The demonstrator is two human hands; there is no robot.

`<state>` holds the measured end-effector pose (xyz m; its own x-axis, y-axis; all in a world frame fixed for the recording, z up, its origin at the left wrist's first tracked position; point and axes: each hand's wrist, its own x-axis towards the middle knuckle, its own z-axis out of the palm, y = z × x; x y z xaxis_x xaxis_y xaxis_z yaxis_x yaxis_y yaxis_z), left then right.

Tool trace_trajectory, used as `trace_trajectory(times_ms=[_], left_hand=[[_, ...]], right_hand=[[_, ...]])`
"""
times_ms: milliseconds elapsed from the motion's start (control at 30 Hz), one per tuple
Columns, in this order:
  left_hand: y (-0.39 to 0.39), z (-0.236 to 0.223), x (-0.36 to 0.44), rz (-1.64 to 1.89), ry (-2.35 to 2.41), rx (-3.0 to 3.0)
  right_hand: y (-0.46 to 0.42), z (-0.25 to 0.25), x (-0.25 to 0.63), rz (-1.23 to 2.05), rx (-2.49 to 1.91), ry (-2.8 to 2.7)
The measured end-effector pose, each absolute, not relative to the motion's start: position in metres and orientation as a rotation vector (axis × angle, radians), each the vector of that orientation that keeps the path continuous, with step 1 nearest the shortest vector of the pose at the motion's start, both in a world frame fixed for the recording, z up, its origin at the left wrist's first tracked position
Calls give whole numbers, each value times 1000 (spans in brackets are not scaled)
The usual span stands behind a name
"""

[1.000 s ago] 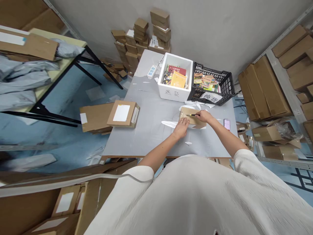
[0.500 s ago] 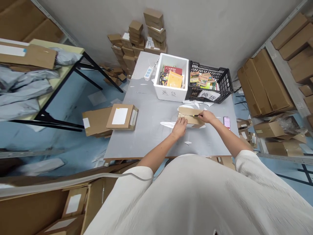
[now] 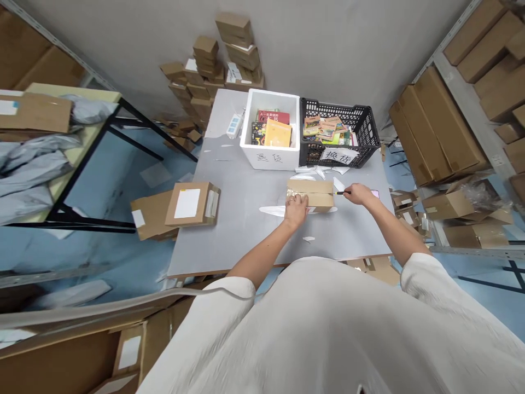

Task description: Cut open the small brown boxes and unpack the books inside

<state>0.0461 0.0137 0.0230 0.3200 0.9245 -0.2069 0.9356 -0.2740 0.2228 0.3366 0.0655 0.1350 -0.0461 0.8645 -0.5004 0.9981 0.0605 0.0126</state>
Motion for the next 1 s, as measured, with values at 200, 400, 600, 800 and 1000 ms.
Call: trace_trajectory(times_ms=[200, 400, 600, 800, 1000], left_hand=[[22, 27, 52, -120, 1751, 2258], [32, 32, 70, -60, 1565, 2387], [56, 34, 94, -137, 1406, 2387], [72, 36, 108, -360, 1456, 2356], [72, 33, 111, -356, 1496, 2375]], right_hand=[[58, 126, 390, -549, 1977, 1931], [41, 100, 422, -919, 2158, 1987], [36, 69, 425, -1383, 2237, 1986], [41, 41, 428, -1664, 2195, 2060], [52, 24, 423, -1579, 2051, 2268]])
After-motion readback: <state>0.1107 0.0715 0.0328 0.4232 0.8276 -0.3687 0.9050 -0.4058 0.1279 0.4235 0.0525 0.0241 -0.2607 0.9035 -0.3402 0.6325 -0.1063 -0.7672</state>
